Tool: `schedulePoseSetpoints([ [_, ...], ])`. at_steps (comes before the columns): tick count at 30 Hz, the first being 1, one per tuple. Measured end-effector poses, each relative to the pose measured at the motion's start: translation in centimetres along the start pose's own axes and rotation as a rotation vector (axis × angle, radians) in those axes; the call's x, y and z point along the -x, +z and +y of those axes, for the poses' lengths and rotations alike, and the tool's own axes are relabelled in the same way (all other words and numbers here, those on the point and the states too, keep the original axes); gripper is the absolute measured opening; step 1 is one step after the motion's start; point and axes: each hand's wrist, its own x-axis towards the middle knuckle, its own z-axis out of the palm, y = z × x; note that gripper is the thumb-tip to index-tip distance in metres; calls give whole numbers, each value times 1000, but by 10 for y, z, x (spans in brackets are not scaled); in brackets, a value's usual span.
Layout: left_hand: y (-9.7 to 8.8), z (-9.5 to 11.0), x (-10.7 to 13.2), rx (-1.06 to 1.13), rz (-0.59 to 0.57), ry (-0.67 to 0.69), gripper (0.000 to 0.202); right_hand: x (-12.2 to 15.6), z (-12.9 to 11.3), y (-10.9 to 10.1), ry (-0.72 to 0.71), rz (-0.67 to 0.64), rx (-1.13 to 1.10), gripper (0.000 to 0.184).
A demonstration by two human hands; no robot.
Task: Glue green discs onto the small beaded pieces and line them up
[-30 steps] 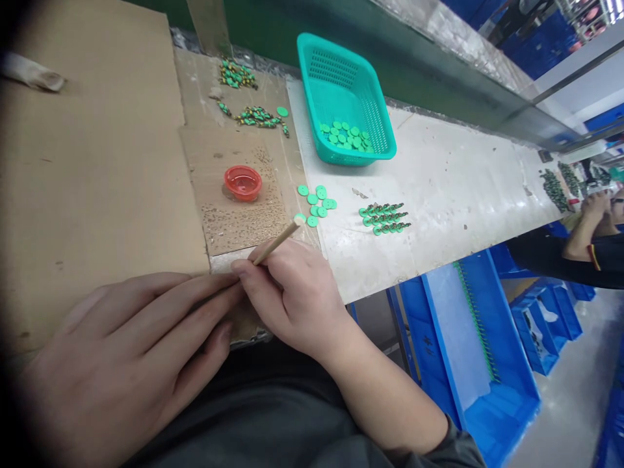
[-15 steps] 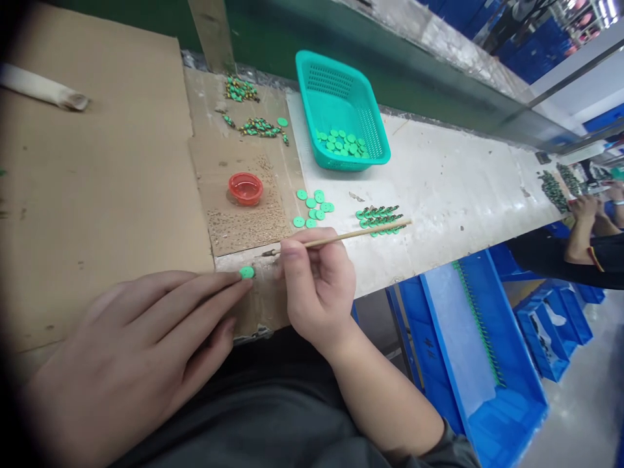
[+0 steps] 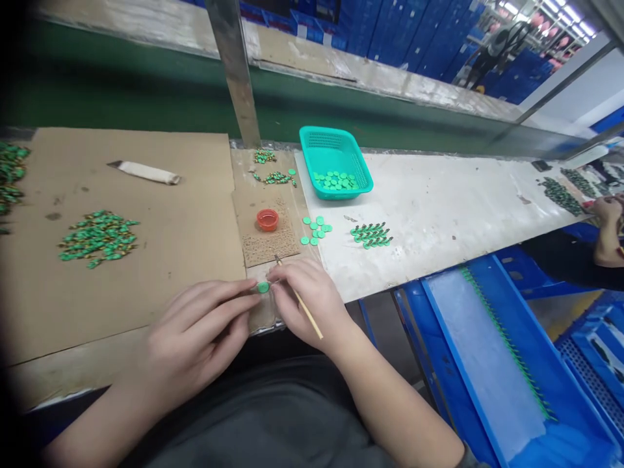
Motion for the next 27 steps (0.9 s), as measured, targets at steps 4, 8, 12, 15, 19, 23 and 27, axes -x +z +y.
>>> schedulePoseSetpoints([
  [4,-30,16,15,-33,150,-21,36,-3,0,7,-69,-94,69,13],
  [8,-66,34,35,-72,121,-77,39,2,-5,15,-107,-59,32,18],
  [12,-103,2,47,-294,99,-297,30,14,-3,20,-63,-30,72,14],
  [15,-144,-50,46,-478,103,-542,23,23,-3,21,-51,-23,95,11],
  [19,-189,-111,32,-581,-105,-760,24,26,-4,19,-60,24,117,10],
  [23,-198,-144,11,-599,-384,-776,30,24,-2,18,-63,63,115,10],
  [27,-190,-165,-8,-641,-538,-746,42,24,-2,19,-73,79,102,10],
])
